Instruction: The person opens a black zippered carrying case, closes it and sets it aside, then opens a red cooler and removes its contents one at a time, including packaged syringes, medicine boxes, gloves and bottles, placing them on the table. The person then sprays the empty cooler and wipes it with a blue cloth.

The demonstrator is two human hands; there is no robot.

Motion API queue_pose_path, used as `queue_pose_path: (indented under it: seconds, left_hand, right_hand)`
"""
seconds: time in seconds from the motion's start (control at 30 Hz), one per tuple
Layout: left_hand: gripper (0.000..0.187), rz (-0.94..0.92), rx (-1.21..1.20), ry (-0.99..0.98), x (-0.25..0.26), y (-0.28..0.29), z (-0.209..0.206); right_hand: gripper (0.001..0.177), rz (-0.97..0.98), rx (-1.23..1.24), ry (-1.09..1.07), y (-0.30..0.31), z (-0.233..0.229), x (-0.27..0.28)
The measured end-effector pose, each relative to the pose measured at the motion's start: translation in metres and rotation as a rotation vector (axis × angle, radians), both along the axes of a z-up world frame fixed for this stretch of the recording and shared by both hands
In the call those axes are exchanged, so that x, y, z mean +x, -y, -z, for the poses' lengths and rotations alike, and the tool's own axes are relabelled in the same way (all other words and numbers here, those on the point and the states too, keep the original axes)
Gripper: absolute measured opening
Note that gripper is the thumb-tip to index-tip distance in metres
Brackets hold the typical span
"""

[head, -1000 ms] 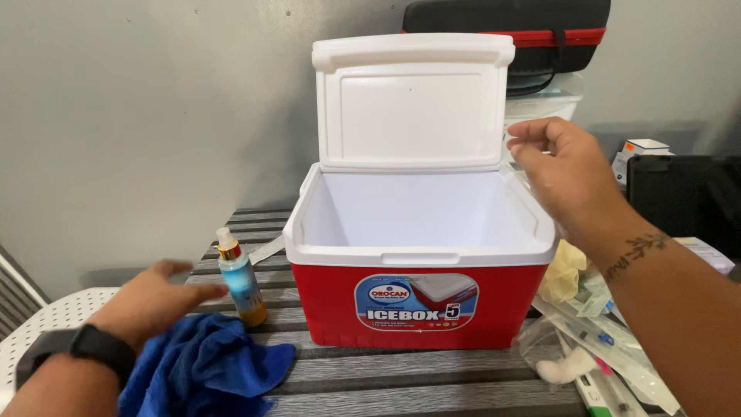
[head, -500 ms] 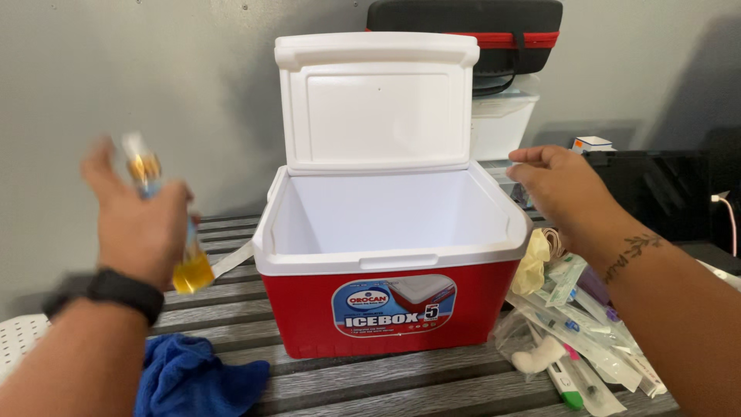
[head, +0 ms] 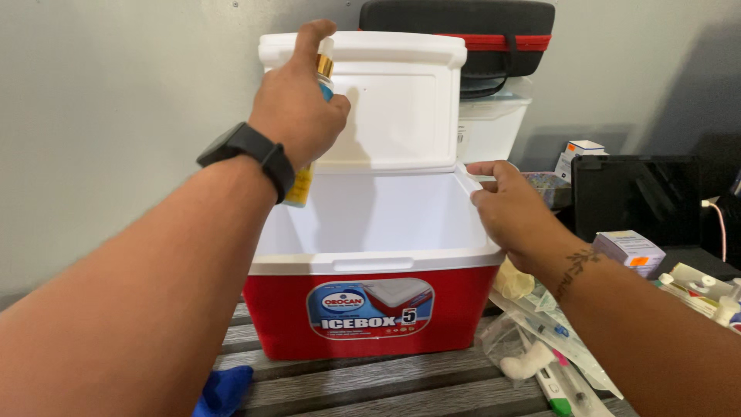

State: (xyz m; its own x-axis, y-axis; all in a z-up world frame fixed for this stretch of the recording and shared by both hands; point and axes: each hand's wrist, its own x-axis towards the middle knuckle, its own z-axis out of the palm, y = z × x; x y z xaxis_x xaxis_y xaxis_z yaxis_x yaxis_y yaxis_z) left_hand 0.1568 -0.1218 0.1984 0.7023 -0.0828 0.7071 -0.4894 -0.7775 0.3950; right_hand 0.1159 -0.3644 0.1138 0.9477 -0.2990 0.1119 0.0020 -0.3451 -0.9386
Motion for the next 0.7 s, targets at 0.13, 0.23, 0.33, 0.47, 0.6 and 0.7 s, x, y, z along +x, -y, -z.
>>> queue_pose_path:
  seconds: [0.13,0.23,0.33,0.47,0.6,0.7]
  left_hand:
    - [0.065,-0.043,0.085,-0.198,0.015,0.014,0.000]
    - [0.058,-0.017,0.086,-0.171,0.012,0.020,0.001]
    - [0.059,-0.012,0.045,-0.308,0.001,0.027,-0.005]
    - [0.060,0.098,0.146,-0.528,-0.024,0.032,-0.005]
    - [0.062,0.102,0.404,-0.736,-0.041,0.042,0.005]
    - [0.062,0.112,0.552,-0.787,-0.046,0.046,0.012]
  right_hand:
    - [0.043,-0.022,0.096,0.032,-0.005,0.000,-0.002]
    - [0.041,0.001,0.184,-0.025,-0.004,0.002,-0.002]
    - [0.039,-0.025,0.278,0.002,-0.001,0.004,-0.002]
    - [0.039,-0.032,0.334,0.012,0.000,0.006,0.001]
    - [0.039,-0.050,0.350,0.029,0.001,0.007,0.004]
    - [0.039,-0.036,0.352,0.013,0.002,0.007,0.004]
